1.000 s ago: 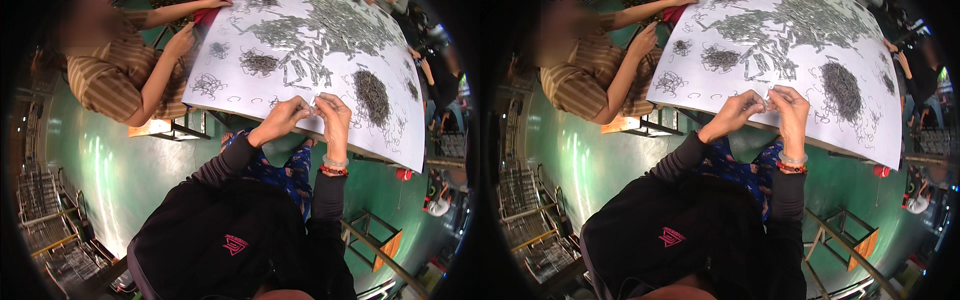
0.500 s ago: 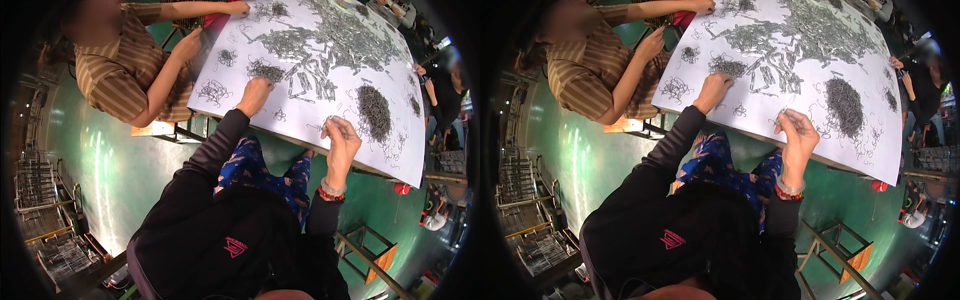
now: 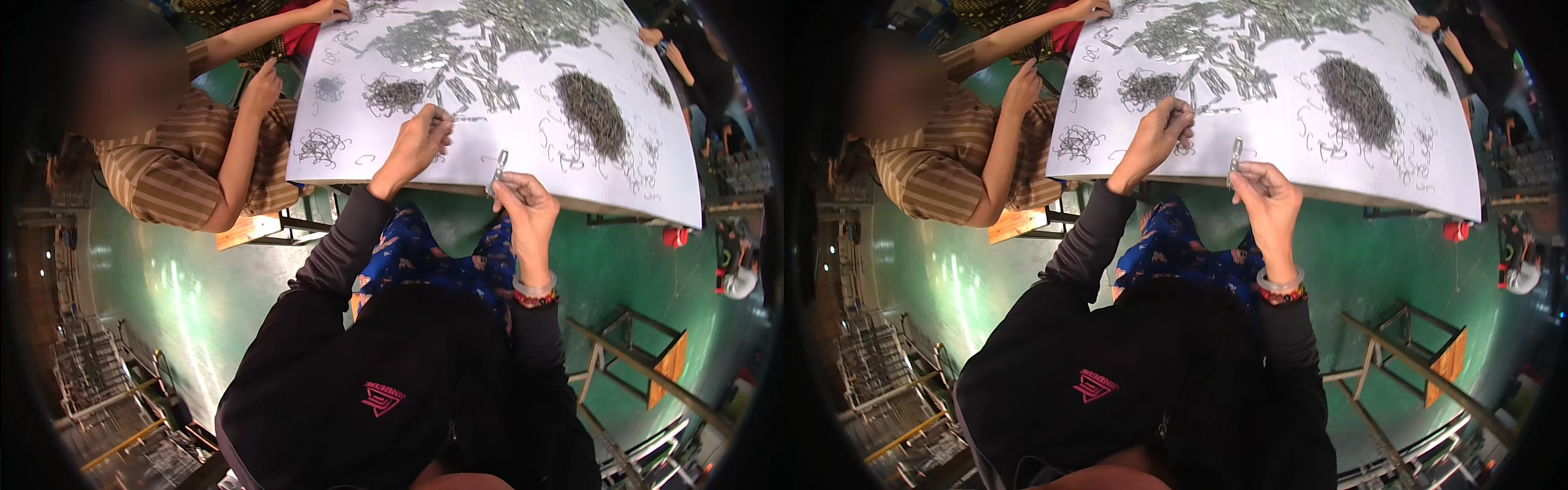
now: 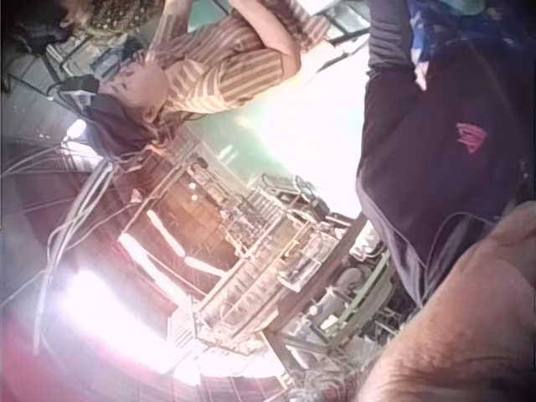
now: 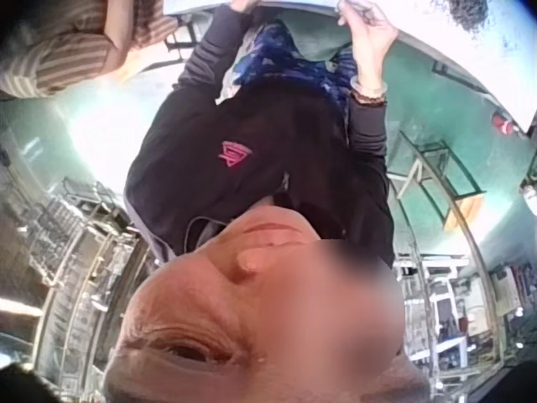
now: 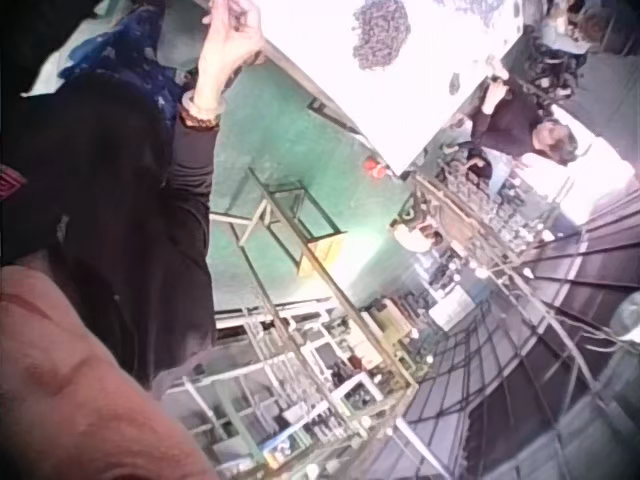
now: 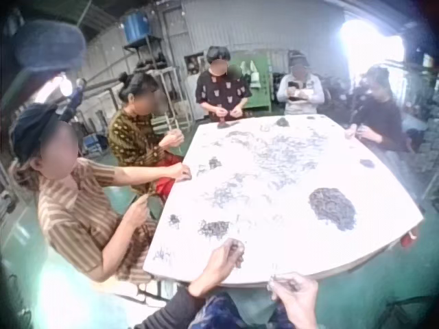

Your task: The person picks up small metal clips from a table and hangs them one by one onto a vertical metal rack.

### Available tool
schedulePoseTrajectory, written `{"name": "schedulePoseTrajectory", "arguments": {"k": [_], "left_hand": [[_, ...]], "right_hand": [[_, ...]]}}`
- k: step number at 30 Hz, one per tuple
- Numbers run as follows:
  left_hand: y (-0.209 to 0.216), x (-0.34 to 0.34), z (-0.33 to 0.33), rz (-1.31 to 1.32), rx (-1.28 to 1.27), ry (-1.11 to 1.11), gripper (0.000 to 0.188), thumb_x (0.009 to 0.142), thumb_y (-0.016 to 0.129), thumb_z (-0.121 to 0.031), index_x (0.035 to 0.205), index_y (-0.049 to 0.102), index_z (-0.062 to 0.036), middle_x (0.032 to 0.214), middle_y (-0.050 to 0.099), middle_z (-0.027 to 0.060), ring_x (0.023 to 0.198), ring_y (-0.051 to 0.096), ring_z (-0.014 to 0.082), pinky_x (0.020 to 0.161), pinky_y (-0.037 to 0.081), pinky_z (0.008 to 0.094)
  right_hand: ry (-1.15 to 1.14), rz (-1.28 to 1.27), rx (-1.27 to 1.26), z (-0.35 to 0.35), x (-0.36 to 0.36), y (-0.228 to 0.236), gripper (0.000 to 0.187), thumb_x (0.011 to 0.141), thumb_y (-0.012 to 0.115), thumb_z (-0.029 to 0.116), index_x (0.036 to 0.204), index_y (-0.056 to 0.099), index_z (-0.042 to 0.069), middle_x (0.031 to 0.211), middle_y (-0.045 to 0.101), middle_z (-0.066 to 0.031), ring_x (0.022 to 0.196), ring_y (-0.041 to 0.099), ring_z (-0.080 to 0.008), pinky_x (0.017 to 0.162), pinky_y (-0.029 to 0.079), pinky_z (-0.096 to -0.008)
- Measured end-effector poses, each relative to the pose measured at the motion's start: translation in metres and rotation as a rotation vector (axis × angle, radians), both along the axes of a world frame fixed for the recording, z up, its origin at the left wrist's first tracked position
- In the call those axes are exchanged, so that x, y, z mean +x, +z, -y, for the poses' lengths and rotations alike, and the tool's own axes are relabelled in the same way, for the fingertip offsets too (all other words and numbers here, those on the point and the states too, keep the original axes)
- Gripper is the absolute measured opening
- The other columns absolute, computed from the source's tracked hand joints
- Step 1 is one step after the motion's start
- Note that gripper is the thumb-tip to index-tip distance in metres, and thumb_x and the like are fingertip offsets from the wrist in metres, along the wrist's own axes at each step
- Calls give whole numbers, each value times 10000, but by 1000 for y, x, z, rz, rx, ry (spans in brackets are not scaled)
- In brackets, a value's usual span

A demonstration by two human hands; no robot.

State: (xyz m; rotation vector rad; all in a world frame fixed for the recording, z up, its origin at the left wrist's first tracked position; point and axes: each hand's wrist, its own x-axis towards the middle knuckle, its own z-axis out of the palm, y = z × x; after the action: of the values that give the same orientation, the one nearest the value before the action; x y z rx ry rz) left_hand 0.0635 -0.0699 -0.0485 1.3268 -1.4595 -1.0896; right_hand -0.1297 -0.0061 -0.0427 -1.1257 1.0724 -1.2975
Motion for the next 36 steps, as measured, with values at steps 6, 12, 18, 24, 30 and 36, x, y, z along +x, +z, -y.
{"name": "schedulePoseTrajectory", "arguments": {"k": [6, 12, 18, 24, 30, 36], "left_hand": [[34, -38, -44, -439, 153, -217, 181, 886, 568, -86, 994, 546, 58, 836, 594, 81, 749, 583, 121, 677, 499, 243], [23, -46, -52, -206, 34, -157, 208, 877, 605, -146, 981, 563, 29, 891, 616, 50, 847, 556, 88, 763, 452, 240], [15, -54, -51, -418, 113, -141, 159, 897, 563, -110, 979, 543, 25, 928, 626, 77, 892, 565, 108, 807, 451, 252], [5, -51, -45, -400, 123, -242, 114, 898, 547, -78, 956, 555, 20, 951, 620, 85, 929, 562, 128, 850, 451, 283], [5, -51, -44, -518, 164, -221, 106, 896, 549, -76, 955, 563, 10, 956, 622, 93, 930, 564, 133, 846, 451, 286], [10, -48, -48, -626, 157, -198, 108, 899, 545, -80, 969, 548, 2, 915, 640, 89, 879, 577, 121, 822, 450, 271]], "right_hand": [[-42, 58, 9, -9, -3, -23, 108, 782, 647, -40, 888, 629, -51, 760, 638, -52, 596, 556, -65, 531, 454, -195], [-117, 13, -9, -18, 1, -21, 109, 779, 652, -39, 885, 629, -46, 777, 645, -56, 632, 580, -63, 543, 464, -185], [-186, -161, -130, -18, 3, -29, 120, 766, 664, -41, 877, 622, -57, 800, 642, -52, 647, 594, -60, 576, 469, -183], [-192, -103, -27, -18, 1, -28, 122, 764, 661, -53, 881, 628, -39, 799, 626, -43, 651, 598, -64, 569, 468, -179], [-181, -89, -88, -17, 5, -23, 115, 769, 657, -50, 879, 626, -42, 804, 624, -48, 659, 589, -64, 556, 472, -188], [-99, -204, -111, -22, -1, -23, 133, 767, 663, -41, 899, 646, -36, 783, 618, -52, 663, 585, -76, 562, 468, -194]]}}
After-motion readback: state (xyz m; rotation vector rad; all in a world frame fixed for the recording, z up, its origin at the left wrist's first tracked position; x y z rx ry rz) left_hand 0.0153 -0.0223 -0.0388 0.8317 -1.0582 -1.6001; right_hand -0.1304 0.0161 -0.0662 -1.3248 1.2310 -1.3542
